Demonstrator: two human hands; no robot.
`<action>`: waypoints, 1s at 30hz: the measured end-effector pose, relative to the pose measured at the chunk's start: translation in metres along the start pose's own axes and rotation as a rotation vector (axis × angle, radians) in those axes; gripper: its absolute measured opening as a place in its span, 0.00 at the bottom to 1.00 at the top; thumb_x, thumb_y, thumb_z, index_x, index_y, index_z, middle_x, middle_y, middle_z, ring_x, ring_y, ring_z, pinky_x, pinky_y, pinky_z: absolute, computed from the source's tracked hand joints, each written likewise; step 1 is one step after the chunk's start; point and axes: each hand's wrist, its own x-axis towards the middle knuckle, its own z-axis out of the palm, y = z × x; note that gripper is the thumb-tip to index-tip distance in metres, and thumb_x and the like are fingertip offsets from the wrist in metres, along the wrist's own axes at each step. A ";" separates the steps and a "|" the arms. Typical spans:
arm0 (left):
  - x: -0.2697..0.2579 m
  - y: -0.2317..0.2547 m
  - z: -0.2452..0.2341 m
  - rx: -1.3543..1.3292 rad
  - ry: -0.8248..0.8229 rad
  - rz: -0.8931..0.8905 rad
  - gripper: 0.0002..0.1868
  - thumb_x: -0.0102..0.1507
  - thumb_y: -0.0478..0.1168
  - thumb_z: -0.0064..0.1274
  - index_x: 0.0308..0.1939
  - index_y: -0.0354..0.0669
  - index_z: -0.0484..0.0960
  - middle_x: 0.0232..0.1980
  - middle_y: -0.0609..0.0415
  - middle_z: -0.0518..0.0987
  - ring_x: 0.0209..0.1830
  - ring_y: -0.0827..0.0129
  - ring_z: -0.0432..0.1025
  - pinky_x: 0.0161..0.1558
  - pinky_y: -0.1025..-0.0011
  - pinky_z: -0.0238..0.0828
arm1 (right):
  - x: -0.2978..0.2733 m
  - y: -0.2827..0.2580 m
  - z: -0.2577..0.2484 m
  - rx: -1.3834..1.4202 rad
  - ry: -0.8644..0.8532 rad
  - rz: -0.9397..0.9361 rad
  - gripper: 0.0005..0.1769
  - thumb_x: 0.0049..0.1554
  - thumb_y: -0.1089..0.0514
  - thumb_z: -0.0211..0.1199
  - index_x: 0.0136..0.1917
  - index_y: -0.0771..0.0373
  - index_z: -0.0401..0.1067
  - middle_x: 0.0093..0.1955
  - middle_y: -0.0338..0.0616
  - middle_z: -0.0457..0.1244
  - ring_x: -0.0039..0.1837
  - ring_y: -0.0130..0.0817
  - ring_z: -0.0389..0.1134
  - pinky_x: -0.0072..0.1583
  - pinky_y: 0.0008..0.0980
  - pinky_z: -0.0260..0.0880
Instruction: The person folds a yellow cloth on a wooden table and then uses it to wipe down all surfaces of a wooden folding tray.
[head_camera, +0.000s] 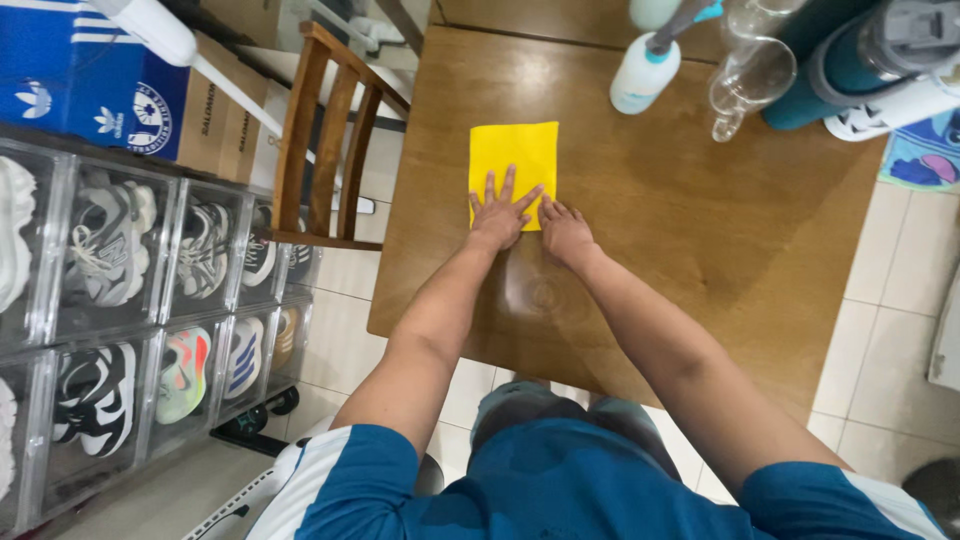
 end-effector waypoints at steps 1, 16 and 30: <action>-0.001 -0.015 -0.002 -0.007 0.026 -0.012 0.35 0.71 0.55 0.44 0.78 0.91 0.46 0.86 0.56 0.26 0.85 0.42 0.23 0.76 0.31 0.27 | 0.011 -0.007 -0.004 0.020 0.031 -0.040 0.35 0.65 0.56 0.46 0.83 0.65 0.48 0.88 0.49 0.37 0.86 0.45 0.42 0.79 0.55 0.48; -0.023 -0.064 -0.001 -0.070 0.108 -0.076 0.35 0.71 0.51 0.46 0.79 0.85 0.51 0.86 0.50 0.30 0.84 0.36 0.26 0.77 0.39 0.30 | 0.025 -0.076 -0.047 -0.020 -0.197 -0.043 0.49 0.55 0.56 0.57 0.83 0.65 0.40 0.88 0.48 0.30 0.86 0.40 0.36 0.80 0.53 0.40; -0.107 -0.087 0.059 -0.120 0.215 -0.288 0.36 0.69 0.48 0.47 0.80 0.79 0.53 0.85 0.41 0.32 0.82 0.28 0.30 0.75 0.32 0.33 | 0.006 -0.151 -0.009 -0.142 -0.285 -0.148 0.48 0.58 0.55 0.56 0.84 0.65 0.37 0.88 0.47 0.29 0.87 0.40 0.34 0.80 0.54 0.38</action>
